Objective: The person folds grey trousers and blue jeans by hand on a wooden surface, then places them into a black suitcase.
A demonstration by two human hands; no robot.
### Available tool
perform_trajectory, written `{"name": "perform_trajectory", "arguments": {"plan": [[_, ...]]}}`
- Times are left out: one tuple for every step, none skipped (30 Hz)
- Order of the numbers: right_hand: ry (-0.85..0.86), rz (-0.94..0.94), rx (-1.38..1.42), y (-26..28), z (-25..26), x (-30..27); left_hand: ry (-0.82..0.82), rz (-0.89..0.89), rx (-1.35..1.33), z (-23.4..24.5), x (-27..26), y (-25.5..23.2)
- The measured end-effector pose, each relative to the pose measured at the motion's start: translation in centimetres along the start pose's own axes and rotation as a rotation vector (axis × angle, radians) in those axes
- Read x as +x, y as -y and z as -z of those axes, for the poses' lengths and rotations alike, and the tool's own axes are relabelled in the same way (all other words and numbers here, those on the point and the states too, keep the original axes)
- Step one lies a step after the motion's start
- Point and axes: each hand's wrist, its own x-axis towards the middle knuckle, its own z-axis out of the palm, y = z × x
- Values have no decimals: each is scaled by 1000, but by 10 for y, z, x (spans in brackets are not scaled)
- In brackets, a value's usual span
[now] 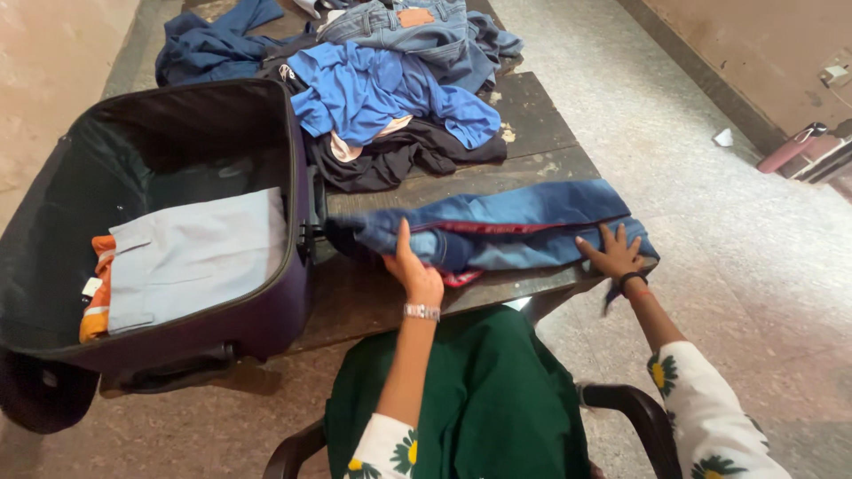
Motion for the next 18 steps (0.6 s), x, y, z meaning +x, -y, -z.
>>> {"name": "perform_trajectory", "arguments": {"plan": [[-23,43,-40,1,1,3,68,-6,-43,-11,1,-6],[-45,86,-79,1,2,5,68,-5,-42,-17,1,-13],[-47,87,-79,1,6,8,60,-31,-49,-23,4,-21],[-40,73,-133,1,11,13,52,-58,-56,-25,8,-29],[-33,56,-188,0,15,17,52,-56,-57,-20,10,-36],[-34,55,-189,0,17,20,70,-30,-118,-8,10,-44],[-63,76,-222,-1,21,23,87,-2,-181,9,7,-46],[-92,97,-254,-3,24,26,63,-27,-134,30,0,-43],[-93,96,-255,-3,25,28,40,-53,-86,55,-8,-40],[-92,93,-285,-3,24,30,-51,-51,0,81,-16,-36],[-88,86,-315,-5,23,31,-143,-47,90,109,-24,-31],[-87,83,-315,-6,23,33,-214,-54,201,135,-28,-27],[-158,145,-255,-6,21,36,-287,-61,314,160,-32,-25],[-230,206,-195,-8,18,37,-304,-126,393,183,-40,-24],[-232,207,-193,-8,17,39,-318,-196,464,198,-46,-24],[-335,189,-21,-9,16,39,-316,-201,518,209,-55,-30],[-436,168,153,-9,15,41,-313,-206,572,211,-61,-36],[-439,170,156,-7,15,43,-311,-209,570,209,-69,-43]]}}
